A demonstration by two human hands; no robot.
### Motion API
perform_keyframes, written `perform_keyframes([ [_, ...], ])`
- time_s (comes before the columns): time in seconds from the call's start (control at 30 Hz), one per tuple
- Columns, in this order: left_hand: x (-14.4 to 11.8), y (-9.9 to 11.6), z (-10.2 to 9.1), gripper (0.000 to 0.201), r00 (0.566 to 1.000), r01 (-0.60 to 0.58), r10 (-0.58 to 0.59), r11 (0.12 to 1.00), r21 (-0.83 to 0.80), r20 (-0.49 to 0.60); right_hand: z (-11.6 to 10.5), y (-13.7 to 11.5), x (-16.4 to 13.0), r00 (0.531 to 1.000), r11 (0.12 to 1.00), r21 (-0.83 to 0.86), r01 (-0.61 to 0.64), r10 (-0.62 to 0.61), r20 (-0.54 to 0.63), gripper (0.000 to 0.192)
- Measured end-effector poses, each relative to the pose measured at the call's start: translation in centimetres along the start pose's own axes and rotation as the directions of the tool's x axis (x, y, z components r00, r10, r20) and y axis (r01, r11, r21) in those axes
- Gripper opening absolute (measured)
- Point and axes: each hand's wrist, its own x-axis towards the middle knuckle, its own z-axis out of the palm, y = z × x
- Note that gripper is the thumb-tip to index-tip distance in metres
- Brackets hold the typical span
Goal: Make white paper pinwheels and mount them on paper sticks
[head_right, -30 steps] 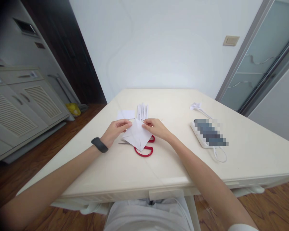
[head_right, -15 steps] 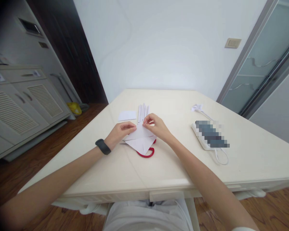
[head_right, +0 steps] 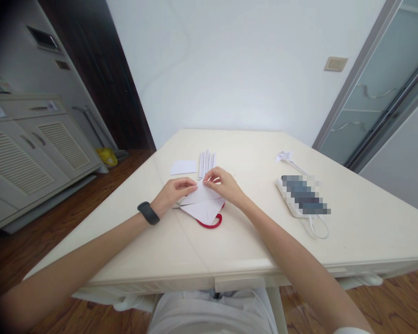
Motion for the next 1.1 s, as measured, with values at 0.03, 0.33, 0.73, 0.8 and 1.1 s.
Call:
perform_keyframes([
  [0.03, 0.0, 0.0, 0.0, 0.020, 1.000, -0.001, 0.001, 1.000, -0.004, 0.003, 0.0, 0.1, 0.0, 1.000, 1.000, 0.002, -0.006, 0.006, 0.003, 0.010],
  [0.33, 0.3, -0.8, -0.1, 0.021, 1.000, -0.006, 0.006, 1.000, -0.003, 0.005, 0.1, 0.6, 0.1, 1.000, 0.999, 0.037, -0.027, 0.027, 0.006, 0.010],
  [0.73, 0.1, -0.6, 0.0, 0.023, 1.000, 0.016, -0.015, 0.999, -0.028, 0.021, 0.5, 0.3, 0.0, 0.999, 0.998, 0.060, -0.008, 0.005, 0.053, 0.010],
  [0.8, 0.1, -0.6, 0.0, 0.023, 1.000, 0.012, -0.012, 1.000, -0.021, 0.018, 0.5, 0.2, -0.1, 0.998, 0.998, 0.057, -0.008, 0.004, 0.059, 0.010],
  [1.1, 0.4, -1.3, 0.0, 0.023, 0.999, -0.022, 0.022, 1.000, -0.007, 0.034, 0.6, -0.4, -0.2, 0.998, 0.998, 0.059, 0.005, -0.008, 0.061, 0.008],
])
